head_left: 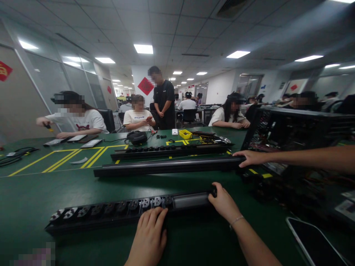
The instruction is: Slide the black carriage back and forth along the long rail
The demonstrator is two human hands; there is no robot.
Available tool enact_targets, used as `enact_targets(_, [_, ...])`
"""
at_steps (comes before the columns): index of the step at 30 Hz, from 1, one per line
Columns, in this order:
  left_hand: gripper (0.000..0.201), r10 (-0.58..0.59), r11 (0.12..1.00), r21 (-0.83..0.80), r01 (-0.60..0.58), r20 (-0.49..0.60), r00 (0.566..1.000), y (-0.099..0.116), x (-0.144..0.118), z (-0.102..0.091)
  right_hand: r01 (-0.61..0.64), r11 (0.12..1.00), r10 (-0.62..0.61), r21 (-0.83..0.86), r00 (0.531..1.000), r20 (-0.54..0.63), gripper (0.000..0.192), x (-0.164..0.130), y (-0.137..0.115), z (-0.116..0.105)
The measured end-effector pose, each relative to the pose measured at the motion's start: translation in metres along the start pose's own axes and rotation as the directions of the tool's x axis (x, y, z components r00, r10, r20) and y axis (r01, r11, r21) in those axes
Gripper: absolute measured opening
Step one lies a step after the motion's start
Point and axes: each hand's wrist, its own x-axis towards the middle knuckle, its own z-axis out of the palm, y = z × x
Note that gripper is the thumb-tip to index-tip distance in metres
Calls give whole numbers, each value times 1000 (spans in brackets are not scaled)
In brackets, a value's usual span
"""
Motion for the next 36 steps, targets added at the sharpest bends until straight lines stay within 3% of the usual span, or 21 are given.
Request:
enact_targets(9, [51, 20, 1000, 8, -20, -29, 999, -1, 0, 1, -84, 996, 86, -41, 996, 37, 53, 1, 1, -10])
enact_targets(15, [51, 19, 1000, 14, -19, -16, 1000, 0, 0, 0, -59, 995, 60, -75, 998, 21, 48, 1, 1, -10])
enact_targets(24, [52, 8, 1000, 17, -8, -2, 1000, 1, 1, 0, -96, 995, 95, 5, 993, 75, 50, 4, 7, -14])
enact_targets(36, [50, 18, 1000, 16, -18, -14, 1000, 1, 1, -3, -87, 992, 79, 86, 992, 98, 38, 9, 15, -16])
